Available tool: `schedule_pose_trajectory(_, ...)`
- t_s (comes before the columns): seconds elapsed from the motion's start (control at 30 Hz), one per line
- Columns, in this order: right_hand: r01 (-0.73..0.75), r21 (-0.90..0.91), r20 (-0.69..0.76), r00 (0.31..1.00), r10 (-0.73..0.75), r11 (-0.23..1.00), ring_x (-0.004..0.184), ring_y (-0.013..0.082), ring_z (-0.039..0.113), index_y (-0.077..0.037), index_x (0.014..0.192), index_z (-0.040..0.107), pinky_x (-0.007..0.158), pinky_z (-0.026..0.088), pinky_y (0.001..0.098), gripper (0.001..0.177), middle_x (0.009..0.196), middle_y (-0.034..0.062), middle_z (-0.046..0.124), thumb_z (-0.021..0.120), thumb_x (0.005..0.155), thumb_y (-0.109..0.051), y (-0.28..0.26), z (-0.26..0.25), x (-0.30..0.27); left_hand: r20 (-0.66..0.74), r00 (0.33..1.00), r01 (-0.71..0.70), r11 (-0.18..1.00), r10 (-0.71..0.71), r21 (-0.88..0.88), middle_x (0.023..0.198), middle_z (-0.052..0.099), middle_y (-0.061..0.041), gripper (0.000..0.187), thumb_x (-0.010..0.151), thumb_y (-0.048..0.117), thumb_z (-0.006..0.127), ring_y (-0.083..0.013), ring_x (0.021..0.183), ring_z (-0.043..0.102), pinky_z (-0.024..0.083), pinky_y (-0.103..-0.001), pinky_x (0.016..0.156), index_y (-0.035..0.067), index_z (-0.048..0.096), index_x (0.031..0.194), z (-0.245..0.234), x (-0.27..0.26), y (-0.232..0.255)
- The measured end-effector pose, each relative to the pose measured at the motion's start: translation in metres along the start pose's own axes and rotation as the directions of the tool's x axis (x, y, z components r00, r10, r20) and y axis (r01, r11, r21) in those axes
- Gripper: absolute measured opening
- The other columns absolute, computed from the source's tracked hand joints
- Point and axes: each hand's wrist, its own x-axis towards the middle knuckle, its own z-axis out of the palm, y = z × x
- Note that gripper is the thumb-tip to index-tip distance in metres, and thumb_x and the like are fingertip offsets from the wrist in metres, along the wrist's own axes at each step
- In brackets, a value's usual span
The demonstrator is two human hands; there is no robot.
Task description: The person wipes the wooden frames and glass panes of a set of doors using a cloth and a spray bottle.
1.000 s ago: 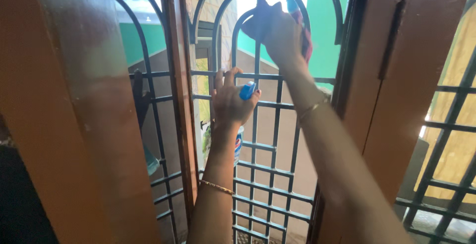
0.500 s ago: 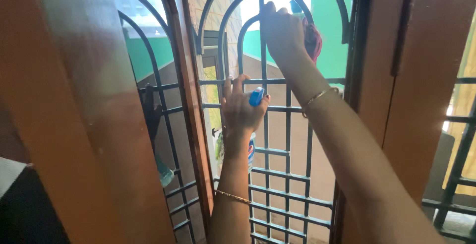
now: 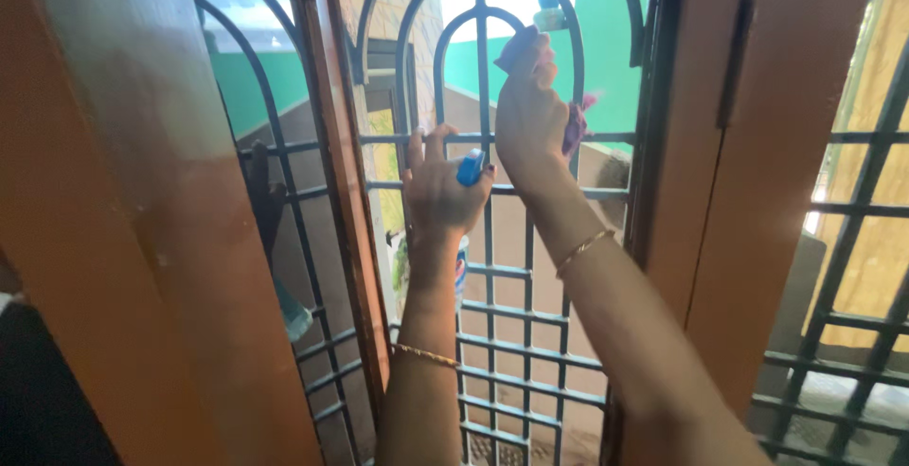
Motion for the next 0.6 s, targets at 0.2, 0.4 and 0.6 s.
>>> schedule_pose_trajectory(0.2,0.123,0.082,0.021,0.992,-0.125,0.989,0.076,0.0326,0.075,-0.005,0.123,0.053,0.055,0.061,0.0369,0.027,0.104,0.0188,0.066,0.062,0.099,-0.012,0.000,0.007,0.067,0.017,1.000,0.009,0.999,-0.009,0.037,0.144,0.050,-0.002,0.025,0.082,0.041,0.073,-0.0340,0.146,0.031,0.035,-0.063,0.109,0.019,0.084,0.087,0.002,0.006,-0.001)
schedule_pose_trajectory(0.4,0.301,0.181,-0.029,0.953,-0.301,0.936,0.075,0.0290,0.074,-0.009,0.134,0.052,0.061,0.061,0.0387,0.039,0.100,0.0140,0.067,0.061,0.097,-0.005,0.026,0.031,0.071,0.026,0.999,0.035,0.999,-0.034,-0.026,0.145,0.050,0.000,0.025,0.081,0.041,0.074,-0.0295,0.147,0.030,0.037,-0.062,0.108,0.019,0.083,0.089,0.006,0.006,-0.005)
schedule_pose_trajectory(0.6,0.013,0.113,0.062,0.998,-0.020,0.994,0.076,0.0321,0.076,0.006,0.153,0.026,0.062,0.062,0.0391,0.075,0.131,0.0229,0.058,0.065,0.090,-0.007,0.016,0.015,0.000,-0.031,0.999,-0.021,1.000,0.020,-0.021,0.142,0.052,-0.001,0.023,0.080,0.040,0.076,-0.0355,0.144,0.032,0.039,-0.062,0.106,0.022,0.084,0.092,0.005,0.000,-0.005)
